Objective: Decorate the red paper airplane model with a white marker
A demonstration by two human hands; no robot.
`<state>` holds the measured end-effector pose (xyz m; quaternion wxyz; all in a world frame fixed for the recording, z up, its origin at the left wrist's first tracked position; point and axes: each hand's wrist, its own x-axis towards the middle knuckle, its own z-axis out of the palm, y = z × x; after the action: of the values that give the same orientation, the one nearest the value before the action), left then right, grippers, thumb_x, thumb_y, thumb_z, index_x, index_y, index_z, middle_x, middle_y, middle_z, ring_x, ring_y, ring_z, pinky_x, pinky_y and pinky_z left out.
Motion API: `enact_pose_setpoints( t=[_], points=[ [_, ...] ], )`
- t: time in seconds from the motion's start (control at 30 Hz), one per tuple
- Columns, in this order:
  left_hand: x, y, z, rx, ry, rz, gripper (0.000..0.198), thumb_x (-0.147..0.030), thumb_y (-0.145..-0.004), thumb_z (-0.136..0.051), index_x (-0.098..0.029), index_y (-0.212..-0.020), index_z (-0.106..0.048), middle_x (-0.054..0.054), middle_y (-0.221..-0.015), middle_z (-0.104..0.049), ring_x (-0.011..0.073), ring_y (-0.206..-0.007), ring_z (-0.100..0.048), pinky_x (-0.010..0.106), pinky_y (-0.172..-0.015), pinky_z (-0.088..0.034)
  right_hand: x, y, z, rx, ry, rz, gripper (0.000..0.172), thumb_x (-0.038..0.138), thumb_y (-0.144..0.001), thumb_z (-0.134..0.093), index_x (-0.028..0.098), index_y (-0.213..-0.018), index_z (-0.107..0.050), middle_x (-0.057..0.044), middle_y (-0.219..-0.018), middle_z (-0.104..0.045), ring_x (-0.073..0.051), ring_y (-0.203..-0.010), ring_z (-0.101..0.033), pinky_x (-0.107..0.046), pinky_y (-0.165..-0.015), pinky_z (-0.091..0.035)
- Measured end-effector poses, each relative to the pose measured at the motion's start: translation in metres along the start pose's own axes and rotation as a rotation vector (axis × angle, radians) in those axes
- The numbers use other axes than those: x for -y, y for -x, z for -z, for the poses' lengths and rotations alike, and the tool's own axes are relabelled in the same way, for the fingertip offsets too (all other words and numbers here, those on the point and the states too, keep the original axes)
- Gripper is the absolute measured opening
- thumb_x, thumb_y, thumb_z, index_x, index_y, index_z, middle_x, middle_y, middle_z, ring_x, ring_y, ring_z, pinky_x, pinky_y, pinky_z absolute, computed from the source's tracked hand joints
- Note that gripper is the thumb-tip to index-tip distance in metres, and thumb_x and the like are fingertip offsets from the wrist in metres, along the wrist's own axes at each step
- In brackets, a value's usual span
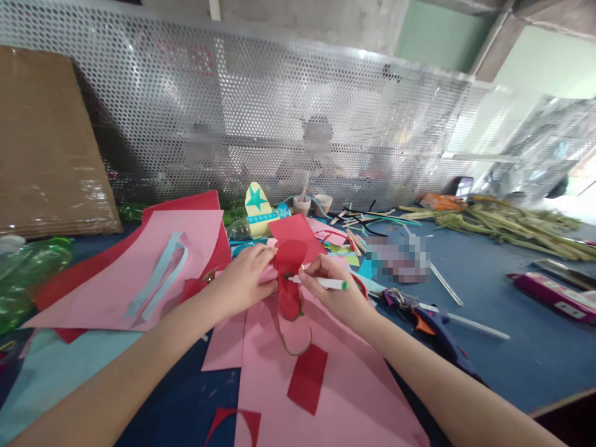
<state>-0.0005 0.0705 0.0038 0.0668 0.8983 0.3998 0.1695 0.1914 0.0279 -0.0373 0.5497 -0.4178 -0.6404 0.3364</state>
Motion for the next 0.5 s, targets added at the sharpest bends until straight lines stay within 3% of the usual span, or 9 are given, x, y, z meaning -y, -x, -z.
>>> enact_pose_setpoints(
  t=[0.23, 0.5],
  points=[
    [0.0040, 0.0015, -0.0024, -0.047, -0.005, -0.047, 0.036, -0.022, -0.079, -0.059, -0.021, -0.114, -0.051, 0.009, -0.120, -0.056, 0.0271, -0.115, -0.052, 0.043, -0.096, -0.045, -0.0029, -0.0002, 0.0001, 0.000, 0.011, 0.001, 0.025, 0.032, -0.080, -0.061, 0.022, -0.068, -0.042, 0.004, -0.064, -0.048, -0.011, -0.057, -0.044, -0.024, -0.054, -0.036],
    [0.0015, 0.0002, -0.0022, -0.010, -0.011, -0.009, 0.037, -0.020, -0.080, -0.060, -0.016, -0.115, -0.051, 0.012, -0.122, -0.054, 0.0274, -0.117, -0.050, 0.043, -0.098, -0.043, -0.0026, 0.0004, 0.0005, 0.019, -0.015, -0.013, 0.024, 0.031, -0.081, -0.060, 0.021, -0.068, -0.042, 0.005, -0.063, -0.047, -0.010, -0.055, -0.043, -0.024, -0.053, -0.034]
  ],
)
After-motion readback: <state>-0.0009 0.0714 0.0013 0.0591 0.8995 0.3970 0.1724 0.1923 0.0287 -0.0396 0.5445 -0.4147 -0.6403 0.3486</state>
